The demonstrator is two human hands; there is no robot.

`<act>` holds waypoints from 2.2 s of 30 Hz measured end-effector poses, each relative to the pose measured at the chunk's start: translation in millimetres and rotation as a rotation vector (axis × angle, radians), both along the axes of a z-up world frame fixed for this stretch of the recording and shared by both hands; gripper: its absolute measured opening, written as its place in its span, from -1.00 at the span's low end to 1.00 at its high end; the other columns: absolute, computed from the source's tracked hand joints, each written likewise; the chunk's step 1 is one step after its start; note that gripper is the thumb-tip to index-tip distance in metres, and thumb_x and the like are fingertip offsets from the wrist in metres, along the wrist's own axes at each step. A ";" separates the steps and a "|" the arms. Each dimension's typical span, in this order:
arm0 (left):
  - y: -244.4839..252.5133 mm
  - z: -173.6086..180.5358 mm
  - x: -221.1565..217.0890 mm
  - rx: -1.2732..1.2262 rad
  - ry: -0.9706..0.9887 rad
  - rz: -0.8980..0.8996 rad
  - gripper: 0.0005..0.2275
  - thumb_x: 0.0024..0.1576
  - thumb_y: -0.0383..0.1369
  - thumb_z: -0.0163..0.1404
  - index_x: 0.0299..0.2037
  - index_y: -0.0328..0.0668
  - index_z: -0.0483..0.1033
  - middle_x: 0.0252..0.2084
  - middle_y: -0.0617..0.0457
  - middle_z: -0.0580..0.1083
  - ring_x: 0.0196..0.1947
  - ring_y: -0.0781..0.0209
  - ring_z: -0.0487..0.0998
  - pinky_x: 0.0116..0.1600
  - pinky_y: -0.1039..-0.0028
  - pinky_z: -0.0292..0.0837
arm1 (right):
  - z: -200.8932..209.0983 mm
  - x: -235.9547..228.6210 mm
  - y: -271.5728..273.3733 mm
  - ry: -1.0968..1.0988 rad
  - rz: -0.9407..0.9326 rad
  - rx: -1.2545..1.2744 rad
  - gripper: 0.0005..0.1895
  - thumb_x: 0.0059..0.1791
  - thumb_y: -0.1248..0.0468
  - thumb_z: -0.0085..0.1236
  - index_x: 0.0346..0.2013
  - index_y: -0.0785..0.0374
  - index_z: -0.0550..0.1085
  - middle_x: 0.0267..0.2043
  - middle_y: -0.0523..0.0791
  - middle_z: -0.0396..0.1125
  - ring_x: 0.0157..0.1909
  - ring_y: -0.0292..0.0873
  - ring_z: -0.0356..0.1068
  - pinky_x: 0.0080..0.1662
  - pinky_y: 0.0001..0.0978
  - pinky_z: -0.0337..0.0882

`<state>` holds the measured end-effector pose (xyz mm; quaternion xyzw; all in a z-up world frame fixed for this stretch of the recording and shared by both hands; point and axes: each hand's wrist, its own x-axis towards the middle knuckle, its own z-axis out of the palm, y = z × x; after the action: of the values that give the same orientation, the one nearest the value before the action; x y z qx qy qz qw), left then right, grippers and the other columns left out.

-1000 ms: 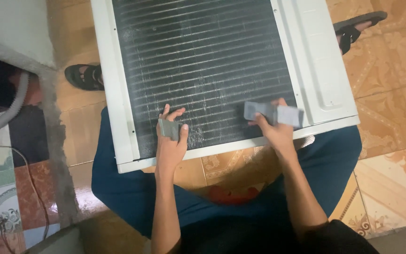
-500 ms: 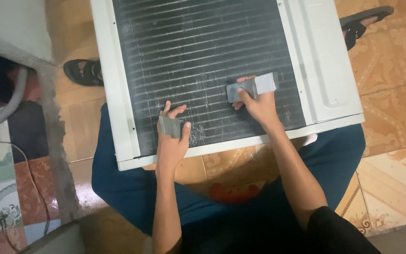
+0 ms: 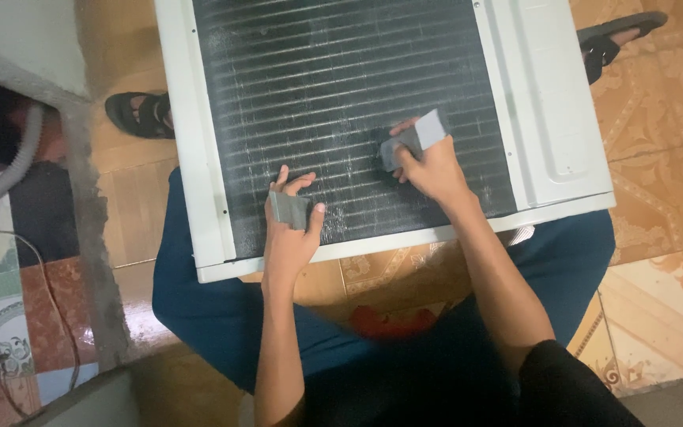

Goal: Straightening the bent fins of an air conditioner condenser unit using two small metal plates.

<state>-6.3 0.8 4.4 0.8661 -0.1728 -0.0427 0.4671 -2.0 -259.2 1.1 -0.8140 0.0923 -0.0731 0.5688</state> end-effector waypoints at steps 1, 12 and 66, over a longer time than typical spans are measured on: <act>-0.6 -0.2 -0.1 0.000 0.001 0.001 -0.76 0.24 -0.30 0.02 0.07 -0.04 0.35 0.23 0.07 0.44 0.51 -0.13 0.07 0.54 0.02 -0.19 | 4.7 1.9 2.0 0.001 0.001 0.000 -0.76 0.01 0.49 0.02 -0.03 0.43 0.47 -0.40 0.10 0.42 -0.55 -0.07 0.50 -0.50 -0.25 0.52; -0.8 6.7 1.6 -0.009 -0.035 -0.003 -0.75 0.23 -0.30 0.05 0.07 -0.04 0.36 0.22 0.07 0.45 0.50 -0.14 0.09 0.52 0.00 -0.15 | -21.2 12.5 -2.9 -0.015 -0.005 0.159 -0.80 0.02 0.50 -0.08 -0.08 0.41 0.44 -0.39 0.09 0.36 -0.56 -0.06 0.46 -0.57 -0.28 0.51; -1.2 0.4 2.5 -0.007 -0.079 -0.002 -0.73 0.20 -0.34 0.09 0.07 -0.07 0.37 0.20 0.05 0.45 0.49 -0.18 0.11 0.50 -0.08 -0.12 | -39.8 20.3 -6.1 -0.116 0.023 -0.241 -0.82 0.04 0.46 0.01 -0.11 0.19 0.31 -0.30 -0.02 0.43 -0.43 -0.01 0.50 -0.31 -0.09 0.44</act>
<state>-3.8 -0.4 4.8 0.8653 -0.1922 -0.0085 0.4629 18.3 -265.3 -38.7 -0.8718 0.0405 -0.1238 0.4723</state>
